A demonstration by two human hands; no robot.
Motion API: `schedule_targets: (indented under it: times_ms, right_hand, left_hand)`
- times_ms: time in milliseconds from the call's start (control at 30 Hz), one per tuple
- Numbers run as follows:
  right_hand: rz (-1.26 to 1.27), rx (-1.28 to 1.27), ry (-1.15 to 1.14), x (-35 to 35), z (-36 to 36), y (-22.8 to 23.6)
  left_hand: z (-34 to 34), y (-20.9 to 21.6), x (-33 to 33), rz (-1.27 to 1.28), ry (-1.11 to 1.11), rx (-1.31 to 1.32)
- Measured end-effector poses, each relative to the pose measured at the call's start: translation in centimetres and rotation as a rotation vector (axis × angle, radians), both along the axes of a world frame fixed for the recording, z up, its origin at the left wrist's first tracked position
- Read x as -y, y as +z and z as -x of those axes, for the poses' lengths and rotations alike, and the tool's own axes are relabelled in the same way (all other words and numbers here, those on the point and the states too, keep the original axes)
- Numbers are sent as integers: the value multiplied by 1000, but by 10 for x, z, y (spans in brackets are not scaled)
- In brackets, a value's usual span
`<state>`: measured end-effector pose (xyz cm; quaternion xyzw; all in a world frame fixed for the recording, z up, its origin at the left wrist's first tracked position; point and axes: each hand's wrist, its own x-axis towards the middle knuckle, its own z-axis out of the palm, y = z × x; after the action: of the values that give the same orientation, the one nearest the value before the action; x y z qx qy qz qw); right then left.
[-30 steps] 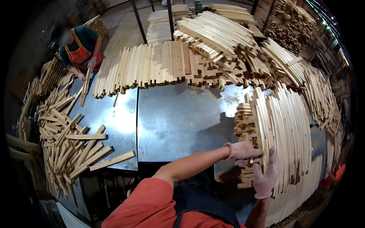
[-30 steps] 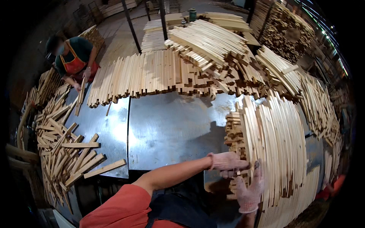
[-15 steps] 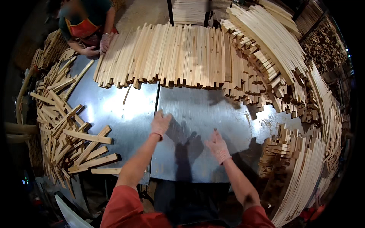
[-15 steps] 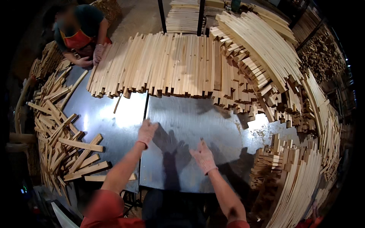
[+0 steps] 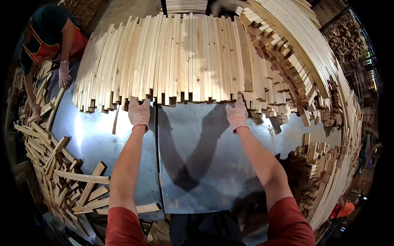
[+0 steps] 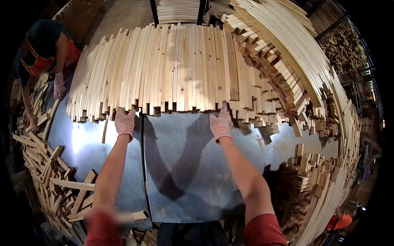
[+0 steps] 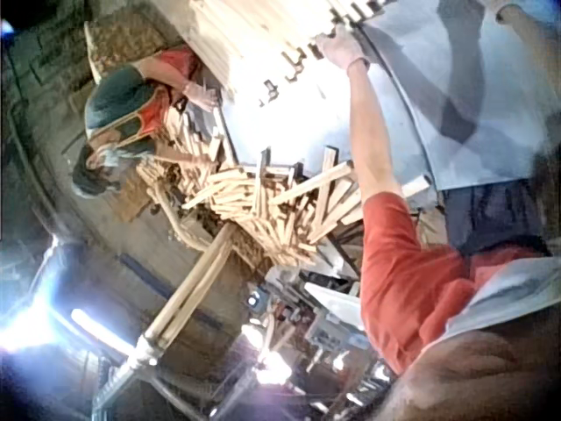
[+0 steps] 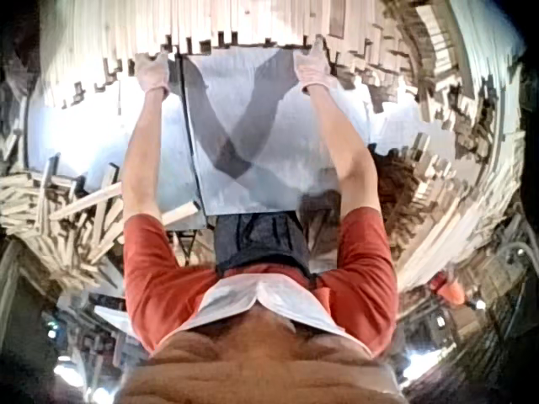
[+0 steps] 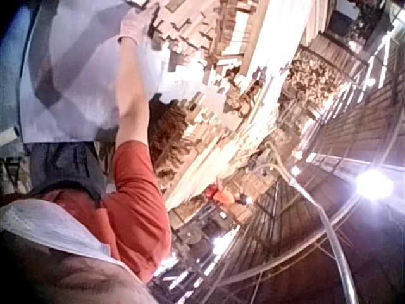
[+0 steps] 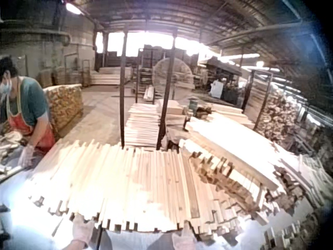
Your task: The person picks up wooden slats from a table, aligns them into a group by hand, and places the aligned group onto a conveyor belt.
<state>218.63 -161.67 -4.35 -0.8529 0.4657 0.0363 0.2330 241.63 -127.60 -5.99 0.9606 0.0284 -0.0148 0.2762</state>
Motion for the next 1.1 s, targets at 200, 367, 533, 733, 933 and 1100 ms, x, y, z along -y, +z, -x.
schedule_targets:
  times_ms: [200, 367, 533, 733, 933, 1100]
  right_hand:
    - [47, -176, 127, 24, -25, 2]
    - [93, -184, 205, 34, -28, -5]
    - [182, -188, 283, 53, -17, -30]
    - [115, -188, 142, 23, -29, 12]
    - [129, -347, 336, -12, 16, 15]
    - [319, -204, 445, -78, 140, -7]
  left_hand:
    - [0, 49, 12, -94, 46, -129]
    - [1, 45, 11, -93, 4, -84]
    - [0, 44, 14, -118, -14, -121]
    - [4, 32, 11, -104, -3, 17]
    - [47, 27, -22, -72, -8, 19]
    - [147, 31, -97, -13, -17, -67]
